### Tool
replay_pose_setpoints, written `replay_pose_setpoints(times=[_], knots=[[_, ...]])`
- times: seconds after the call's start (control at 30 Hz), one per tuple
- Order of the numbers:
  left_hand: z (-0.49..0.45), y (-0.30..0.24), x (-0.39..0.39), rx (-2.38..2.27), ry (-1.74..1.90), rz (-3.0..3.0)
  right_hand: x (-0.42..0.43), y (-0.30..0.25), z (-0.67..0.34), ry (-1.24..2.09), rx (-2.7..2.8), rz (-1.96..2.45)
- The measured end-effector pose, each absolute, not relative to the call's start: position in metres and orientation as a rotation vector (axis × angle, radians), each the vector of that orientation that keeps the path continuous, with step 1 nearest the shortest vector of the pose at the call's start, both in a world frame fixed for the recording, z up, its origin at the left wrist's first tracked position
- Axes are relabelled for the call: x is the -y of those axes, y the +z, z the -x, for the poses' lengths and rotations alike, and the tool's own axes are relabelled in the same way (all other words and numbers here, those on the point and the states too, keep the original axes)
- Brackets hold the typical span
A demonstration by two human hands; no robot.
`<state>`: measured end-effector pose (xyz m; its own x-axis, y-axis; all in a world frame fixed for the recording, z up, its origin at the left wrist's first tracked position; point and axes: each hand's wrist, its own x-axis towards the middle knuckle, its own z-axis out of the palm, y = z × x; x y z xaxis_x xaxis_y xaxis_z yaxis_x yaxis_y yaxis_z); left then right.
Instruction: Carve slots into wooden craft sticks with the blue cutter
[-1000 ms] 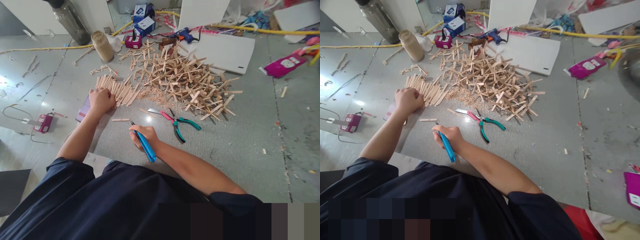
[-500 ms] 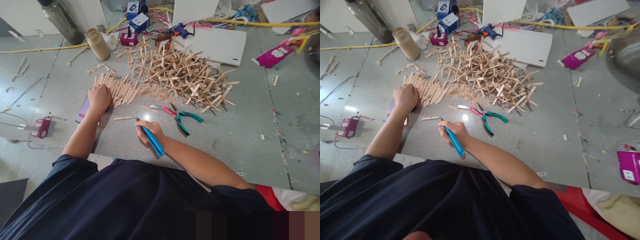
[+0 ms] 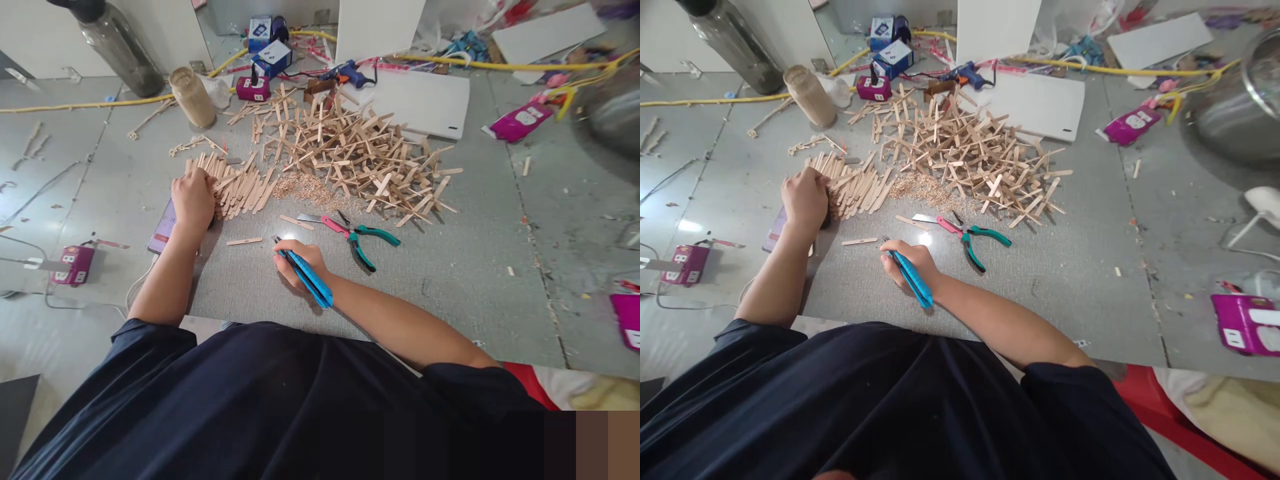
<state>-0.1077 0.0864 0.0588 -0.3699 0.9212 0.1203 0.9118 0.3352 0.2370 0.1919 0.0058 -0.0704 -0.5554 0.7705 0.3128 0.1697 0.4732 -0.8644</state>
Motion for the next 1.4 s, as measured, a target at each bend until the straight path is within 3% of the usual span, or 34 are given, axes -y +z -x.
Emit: replay_pose_setpoints(times=[0.23,0.5,0.83,1.4], knots=[[0.11,0.056,-0.071,-2.221,0.607,-1.893,-0.005,-0.069,-0.193,1.059,1.891,0.805],[0.066,0.053,-0.046,-1.489,0.432,-2.076,-0.013,-0.073,-0.191,1.018,1.654,0.917],[0.06,0.053,-0.039,-1.312,0.509,-2.021,-0.02,-0.076,-0.192,0.992,1.73,0.95],[0.077,0.06,-0.04,-1.127,0.267,-2.011,0.005,-0.064,-0.207,0.843,2.262,0.827]])
